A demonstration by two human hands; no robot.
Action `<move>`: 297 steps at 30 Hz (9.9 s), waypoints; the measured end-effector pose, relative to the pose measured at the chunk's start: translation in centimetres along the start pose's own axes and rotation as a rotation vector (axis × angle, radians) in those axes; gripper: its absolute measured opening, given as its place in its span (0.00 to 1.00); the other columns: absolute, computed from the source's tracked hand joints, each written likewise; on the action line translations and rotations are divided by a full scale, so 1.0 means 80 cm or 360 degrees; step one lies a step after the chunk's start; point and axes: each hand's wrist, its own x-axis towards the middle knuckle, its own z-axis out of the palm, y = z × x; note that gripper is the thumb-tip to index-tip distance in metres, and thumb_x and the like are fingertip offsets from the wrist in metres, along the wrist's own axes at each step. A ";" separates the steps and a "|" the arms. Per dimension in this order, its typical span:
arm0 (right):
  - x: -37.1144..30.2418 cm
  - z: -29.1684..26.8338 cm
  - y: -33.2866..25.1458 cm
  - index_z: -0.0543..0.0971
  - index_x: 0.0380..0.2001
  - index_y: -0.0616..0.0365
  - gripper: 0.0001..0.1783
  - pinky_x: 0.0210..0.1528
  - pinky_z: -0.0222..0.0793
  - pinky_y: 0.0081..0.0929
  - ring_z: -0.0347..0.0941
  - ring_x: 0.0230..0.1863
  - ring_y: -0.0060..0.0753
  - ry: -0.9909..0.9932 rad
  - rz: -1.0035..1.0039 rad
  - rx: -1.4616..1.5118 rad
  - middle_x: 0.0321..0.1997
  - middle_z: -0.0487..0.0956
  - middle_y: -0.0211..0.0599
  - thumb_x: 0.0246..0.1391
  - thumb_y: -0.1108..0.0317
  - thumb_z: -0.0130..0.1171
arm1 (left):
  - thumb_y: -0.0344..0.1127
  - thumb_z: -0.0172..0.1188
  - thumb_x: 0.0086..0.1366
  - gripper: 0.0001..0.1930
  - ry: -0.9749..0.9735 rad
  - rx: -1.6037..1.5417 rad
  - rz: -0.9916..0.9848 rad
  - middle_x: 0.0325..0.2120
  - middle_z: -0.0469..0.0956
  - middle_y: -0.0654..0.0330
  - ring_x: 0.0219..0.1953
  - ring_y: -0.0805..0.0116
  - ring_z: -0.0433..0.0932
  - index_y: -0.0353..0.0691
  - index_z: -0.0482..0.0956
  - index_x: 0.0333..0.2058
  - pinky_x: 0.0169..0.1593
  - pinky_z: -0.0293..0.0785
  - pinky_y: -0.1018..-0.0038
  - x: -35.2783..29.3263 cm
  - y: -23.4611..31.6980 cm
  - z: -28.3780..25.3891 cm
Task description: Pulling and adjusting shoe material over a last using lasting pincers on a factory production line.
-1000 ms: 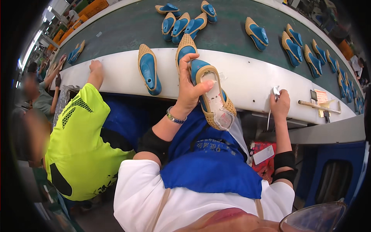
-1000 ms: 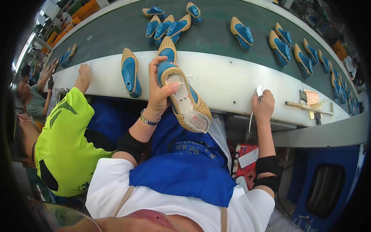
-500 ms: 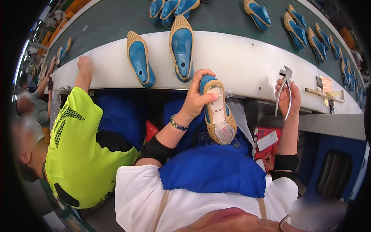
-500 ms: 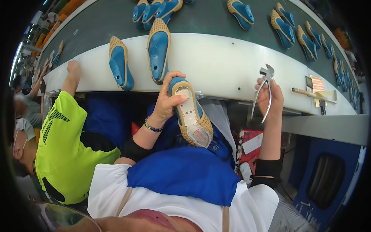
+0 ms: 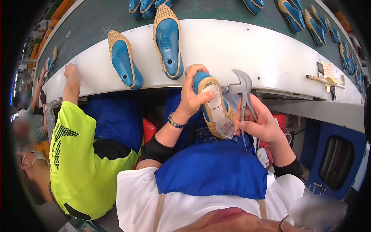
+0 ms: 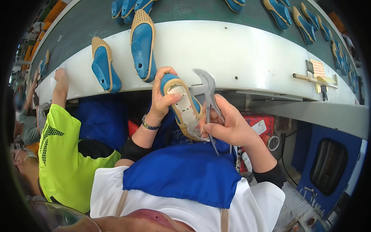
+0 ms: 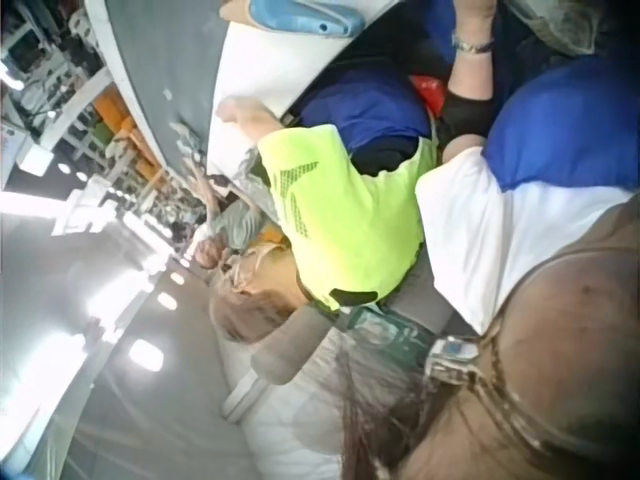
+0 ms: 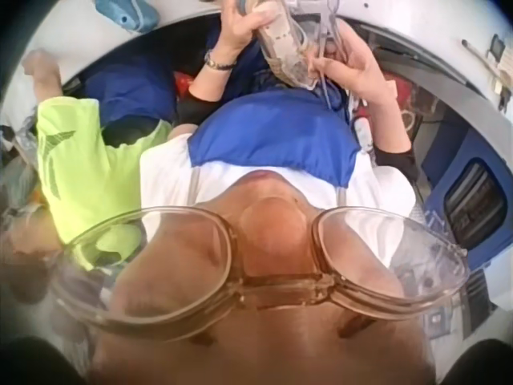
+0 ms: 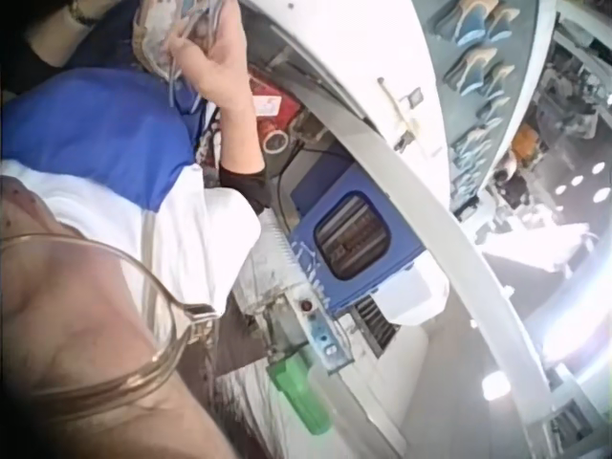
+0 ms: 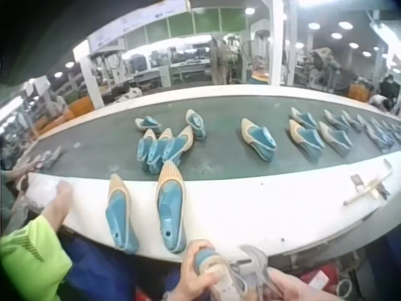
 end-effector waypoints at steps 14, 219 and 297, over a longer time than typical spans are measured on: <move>0.004 0.019 -0.024 0.61 0.45 0.59 0.11 0.38 0.79 0.27 0.72 0.40 0.26 -0.0056 0.0544 -0.0482 0.39 0.70 0.36 0.58 0.77 0.38 | 0.43 0.61 0.37 0.28 0.0016 0.0034 0.0051 0.34 0.63 0.58 0.39 0.65 0.63 0.37 0.68 0.39 0.47 0.62 0.72 0.001 -0.005 0.001; -0.033 -0.291 0.008 0.75 0.46 0.57 0.22 0.49 0.64 0.42 0.67 0.46 0.53 0.1500 -0.0265 -0.2878 0.43 0.74 0.52 0.47 0.62 0.61 | 0.30 0.64 0.36 0.27 -0.0906 0.1107 0.1899 0.38 0.65 0.55 0.42 0.55 0.67 0.42 0.68 0.40 0.46 0.65 0.64 0.084 0.167 0.000; 0.336 -0.037 -0.113 0.67 0.56 0.60 0.39 0.35 0.69 0.30 0.71 0.48 0.54 -0.0480 -0.0598 0.1077 0.53 0.72 0.50 0.45 0.44 0.53 | 0.35 0.51 0.58 0.40 -0.0069 -0.1719 0.0386 0.63 0.39 0.31 0.64 0.33 0.47 0.25 0.39 0.63 0.63 0.55 0.46 0.088 0.109 -0.306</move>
